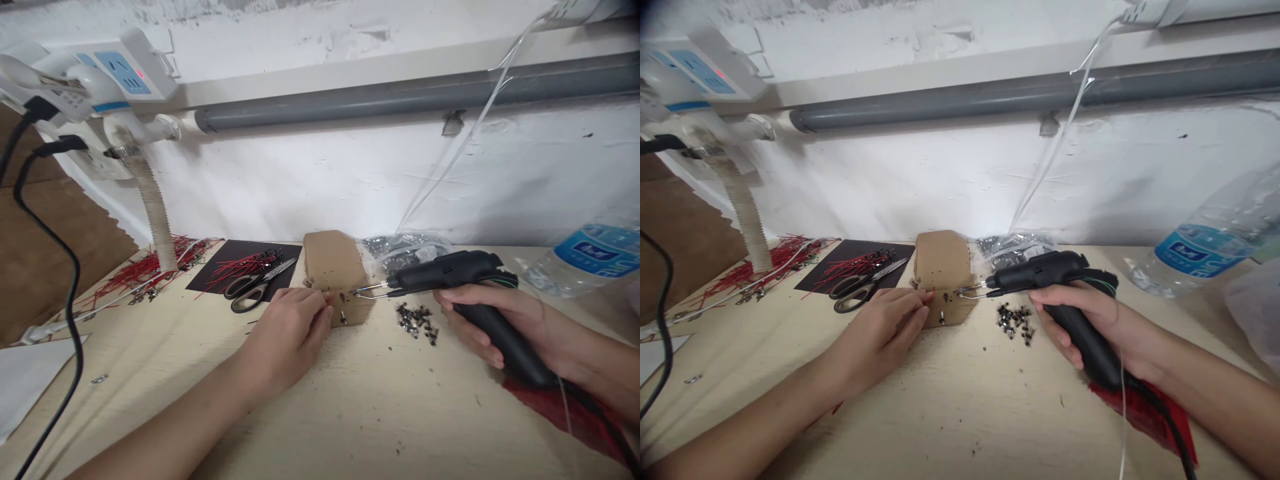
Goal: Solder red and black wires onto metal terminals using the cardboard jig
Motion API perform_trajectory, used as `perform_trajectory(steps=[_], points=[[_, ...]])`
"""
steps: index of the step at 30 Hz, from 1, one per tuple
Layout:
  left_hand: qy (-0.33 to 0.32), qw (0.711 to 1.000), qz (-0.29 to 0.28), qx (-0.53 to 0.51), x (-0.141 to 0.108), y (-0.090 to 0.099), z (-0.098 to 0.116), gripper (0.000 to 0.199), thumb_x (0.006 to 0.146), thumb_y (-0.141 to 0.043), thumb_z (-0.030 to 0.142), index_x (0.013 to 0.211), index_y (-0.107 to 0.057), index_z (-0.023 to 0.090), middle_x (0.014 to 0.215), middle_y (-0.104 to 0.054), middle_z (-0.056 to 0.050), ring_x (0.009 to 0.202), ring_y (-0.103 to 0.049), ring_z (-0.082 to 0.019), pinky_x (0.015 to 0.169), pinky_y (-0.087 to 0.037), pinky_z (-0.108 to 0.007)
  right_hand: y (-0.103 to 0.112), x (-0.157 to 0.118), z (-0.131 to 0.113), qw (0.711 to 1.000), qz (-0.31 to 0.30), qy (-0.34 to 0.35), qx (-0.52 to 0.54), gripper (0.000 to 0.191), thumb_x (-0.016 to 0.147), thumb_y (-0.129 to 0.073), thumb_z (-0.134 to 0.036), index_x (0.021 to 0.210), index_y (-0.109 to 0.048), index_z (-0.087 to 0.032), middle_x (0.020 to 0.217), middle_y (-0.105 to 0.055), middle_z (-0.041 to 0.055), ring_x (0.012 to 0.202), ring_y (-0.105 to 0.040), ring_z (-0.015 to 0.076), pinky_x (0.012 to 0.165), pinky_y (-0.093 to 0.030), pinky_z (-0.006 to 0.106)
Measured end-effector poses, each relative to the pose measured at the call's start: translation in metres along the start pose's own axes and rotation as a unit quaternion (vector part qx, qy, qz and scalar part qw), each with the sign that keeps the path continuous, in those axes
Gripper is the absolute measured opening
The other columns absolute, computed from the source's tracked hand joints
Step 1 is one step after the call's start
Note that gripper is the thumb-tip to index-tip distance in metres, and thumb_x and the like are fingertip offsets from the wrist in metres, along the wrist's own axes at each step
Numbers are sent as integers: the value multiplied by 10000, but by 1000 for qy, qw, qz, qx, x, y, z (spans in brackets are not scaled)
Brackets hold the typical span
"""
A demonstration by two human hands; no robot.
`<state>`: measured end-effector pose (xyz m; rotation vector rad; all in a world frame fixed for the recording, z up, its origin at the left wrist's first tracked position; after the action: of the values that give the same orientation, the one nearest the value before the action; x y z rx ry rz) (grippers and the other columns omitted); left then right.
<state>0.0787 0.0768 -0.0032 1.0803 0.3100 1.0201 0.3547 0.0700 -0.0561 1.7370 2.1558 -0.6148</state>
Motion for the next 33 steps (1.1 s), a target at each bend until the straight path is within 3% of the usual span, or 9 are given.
perform_trajectory(steps=[12, 22, 33], points=[[2, 1000, -5, -6, 1, -1, 0, 312, 1098, -420, 232, 812, -538, 194, 830, -620, -31, 787, -553, -191, 798, -436, -383, -4, 0, 0, 1000, -10, 2, -7, 379, 873, -766, -538, 717, -679, -205, 481, -603, -17, 345, -536, 119, 347, -460, 204], [2, 1000, -6, -4, 1, -1, 1, 315, 1095, -427, 223, 796, -522, 194, 812, -617, -18, 769, -561, -183, 824, -429, -385, -6, -1, -8, 998, -23, 24, 55, 304, 781, -811, -485, 741, -711, -201, 435, -566, -23, 322, -496, 124, 314, -443, 206], [4, 1000, -1, -5, 1, -1, -1, 318, 1093, -427, 242, 795, -526, 195, 808, -618, -19, 784, -575, -189, 833, -442, -394, -1, 2, 2, 998, -52, 3, 48, 292, 878, -711, -486, 792, -716, -206, 447, -571, -4, 334, -528, 151, 326, -428, 220]])
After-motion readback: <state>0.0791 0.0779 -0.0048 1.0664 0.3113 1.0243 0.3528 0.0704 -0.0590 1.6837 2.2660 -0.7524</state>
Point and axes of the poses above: each hand's wrist, its own x-axis towards the middle knuckle, its own y-axis out of the back of the hand, z = x × y, the point moved 8 cm from there along x, towards the middle knuckle
